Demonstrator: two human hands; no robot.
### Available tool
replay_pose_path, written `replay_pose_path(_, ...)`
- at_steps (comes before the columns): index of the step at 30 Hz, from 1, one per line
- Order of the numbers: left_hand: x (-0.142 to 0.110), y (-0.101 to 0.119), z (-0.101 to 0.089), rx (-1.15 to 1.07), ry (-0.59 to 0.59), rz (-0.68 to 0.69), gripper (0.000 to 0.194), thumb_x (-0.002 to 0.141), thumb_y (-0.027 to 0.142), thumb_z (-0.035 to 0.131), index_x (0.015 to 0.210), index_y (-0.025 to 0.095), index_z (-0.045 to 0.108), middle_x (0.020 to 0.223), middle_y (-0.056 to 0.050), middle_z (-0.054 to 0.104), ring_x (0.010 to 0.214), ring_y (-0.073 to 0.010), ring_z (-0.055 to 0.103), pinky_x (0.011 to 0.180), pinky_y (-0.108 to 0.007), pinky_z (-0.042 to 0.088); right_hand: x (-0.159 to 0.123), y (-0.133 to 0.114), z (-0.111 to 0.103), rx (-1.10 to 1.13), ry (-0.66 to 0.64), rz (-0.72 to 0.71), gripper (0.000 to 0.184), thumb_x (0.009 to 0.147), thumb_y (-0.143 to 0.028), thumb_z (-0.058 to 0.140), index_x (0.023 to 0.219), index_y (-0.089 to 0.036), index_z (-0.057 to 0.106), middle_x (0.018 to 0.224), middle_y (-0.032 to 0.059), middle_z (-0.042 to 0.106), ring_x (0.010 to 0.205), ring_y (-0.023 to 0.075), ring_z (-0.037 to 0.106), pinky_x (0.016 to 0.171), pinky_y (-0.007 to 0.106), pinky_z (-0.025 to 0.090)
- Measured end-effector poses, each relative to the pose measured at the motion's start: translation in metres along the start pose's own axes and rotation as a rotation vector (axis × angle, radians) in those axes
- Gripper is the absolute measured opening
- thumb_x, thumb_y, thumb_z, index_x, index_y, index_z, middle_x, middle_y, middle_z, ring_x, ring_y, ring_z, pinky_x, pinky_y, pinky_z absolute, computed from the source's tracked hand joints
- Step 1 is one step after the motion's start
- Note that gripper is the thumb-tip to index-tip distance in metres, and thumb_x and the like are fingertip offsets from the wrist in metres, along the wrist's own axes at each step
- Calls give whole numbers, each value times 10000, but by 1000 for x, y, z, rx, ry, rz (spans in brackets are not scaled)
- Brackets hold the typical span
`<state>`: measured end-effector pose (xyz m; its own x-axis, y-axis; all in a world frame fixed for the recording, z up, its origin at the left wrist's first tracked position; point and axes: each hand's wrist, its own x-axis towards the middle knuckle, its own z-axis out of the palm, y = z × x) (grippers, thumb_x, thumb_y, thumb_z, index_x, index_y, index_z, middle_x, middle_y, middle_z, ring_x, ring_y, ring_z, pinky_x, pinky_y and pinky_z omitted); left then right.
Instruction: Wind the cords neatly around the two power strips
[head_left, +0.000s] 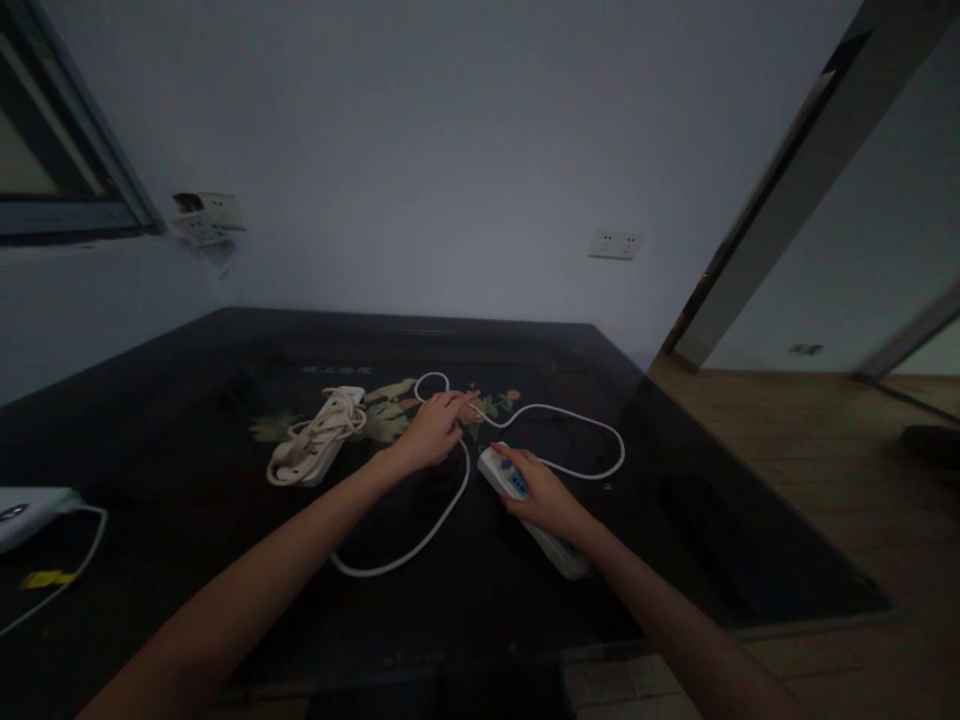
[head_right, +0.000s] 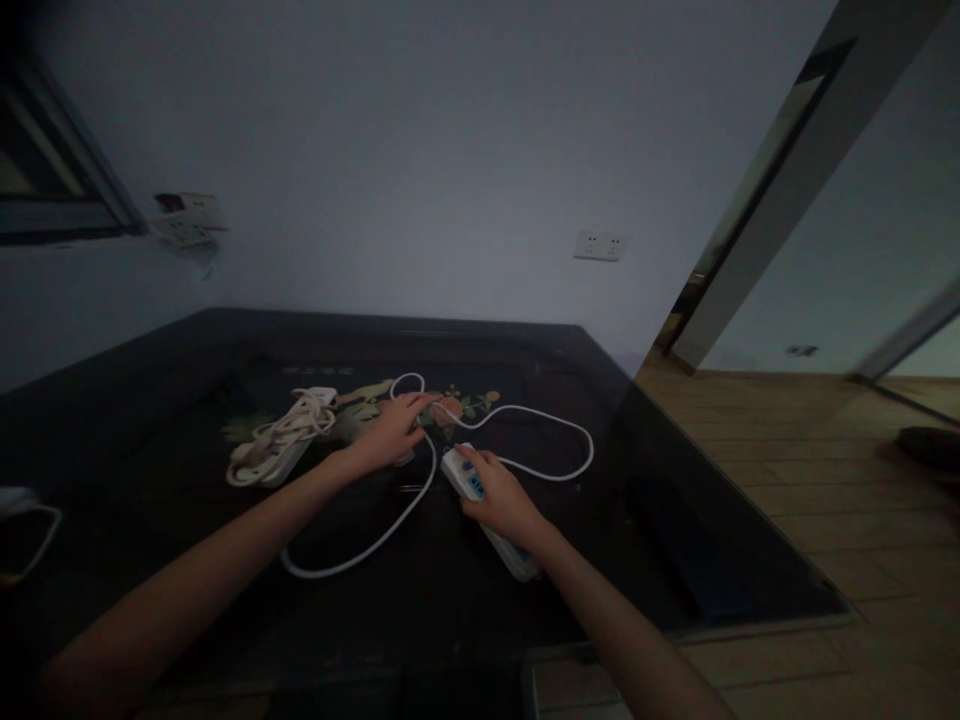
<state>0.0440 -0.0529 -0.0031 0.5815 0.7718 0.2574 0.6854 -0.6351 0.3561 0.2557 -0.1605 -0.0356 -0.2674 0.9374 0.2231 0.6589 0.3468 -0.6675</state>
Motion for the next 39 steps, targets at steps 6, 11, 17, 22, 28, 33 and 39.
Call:
replay_pose_path(6, -23, 37, -22, -291, -173, 98, 325, 950, 383, 401, 1150, 215, 595, 1087, -35, 694, 949, -176, 655, 830, -265, 506, 29, -30, -5, 219, 350, 18, 773, 798, -245, 582, 1473, -279, 205, 1497, 93, 326, 1367, 259, 333, 1119, 461, 283)
replay_pose_path(11, -21, 64, -47, -694, -150, 143, 544, 859, 460, 571, 1282, 141, 452, 1277, -130, 576, 1131, -262, 559, 981, -386, 436, 50, -82, -4, 603, 578, -76, 714, 851, -319, 578, 1455, -302, 197, 1454, 86, 388, 1313, 254, 409, 1097, 468, 326)
replay_pose_path(17, -38, 63, -81, -803, -136, 144, 624, 880, 401, 555, 1415, 191, 312, 1404, -129, 449, 1261, -287, 448, 1075, -447, 339, 62, -121, -56, 434, 548, -169, 350, 907, -363, 509, 1250, -289, 509, 1115, 58, 597, 933, 198, 604, 807, 358, 508)
replay_pose_path(22, -53, 55, -111, -995, -194, 119, 709, 870, 462, 553, 1460, 227, 238, 1408, -129, 454, 1251, -296, 468, 1035, -447, 383, 78, -129, -102, 249, 566, -232, 210, 921, -354, 498, 1013, -251, 656, 953, 37, 650, 901, 188, 604, 812, 342, 481)
replay_pose_path(28, -59, 45, -127, -1077, -178, 54, 741, 842, 499, 581, 1444, 208, 261, 1114, -134, 658, 985, -273, 638, 879, -430, 484, 79, -128, -108, 534, -115, -196, 160, 885, -340, 556, 946, -224, 647, 774, 0, 645, 636, 120, 605, 576, 238, 510)
replay_pose_path(33, -59, 43, -128, -1065, -193, 32, 733, 828, 512, 586, 1422, 193, 298, 1054, -129, 680, 899, -254, 661, 831, -410, 502, 77, -121, -111, 512, 415, -132, 111, 751, -234, 713, 779, -209, 609, 671, -40, 623, 566, 84, 583, 478, 165, 438)
replay_pose_path(39, -52, 38, -130, -872, -127, -37, 674, 799, 500, 610, 1376, 213, 412, 1151, -104, 639, 975, -254, 624, 820, -362, 502, 70, -114, -120, 143, 786, -276, 77, 739, -175, 739, 749, -241, 702, 704, -35, 707, 639, 120, 660, 571, 208, 505)
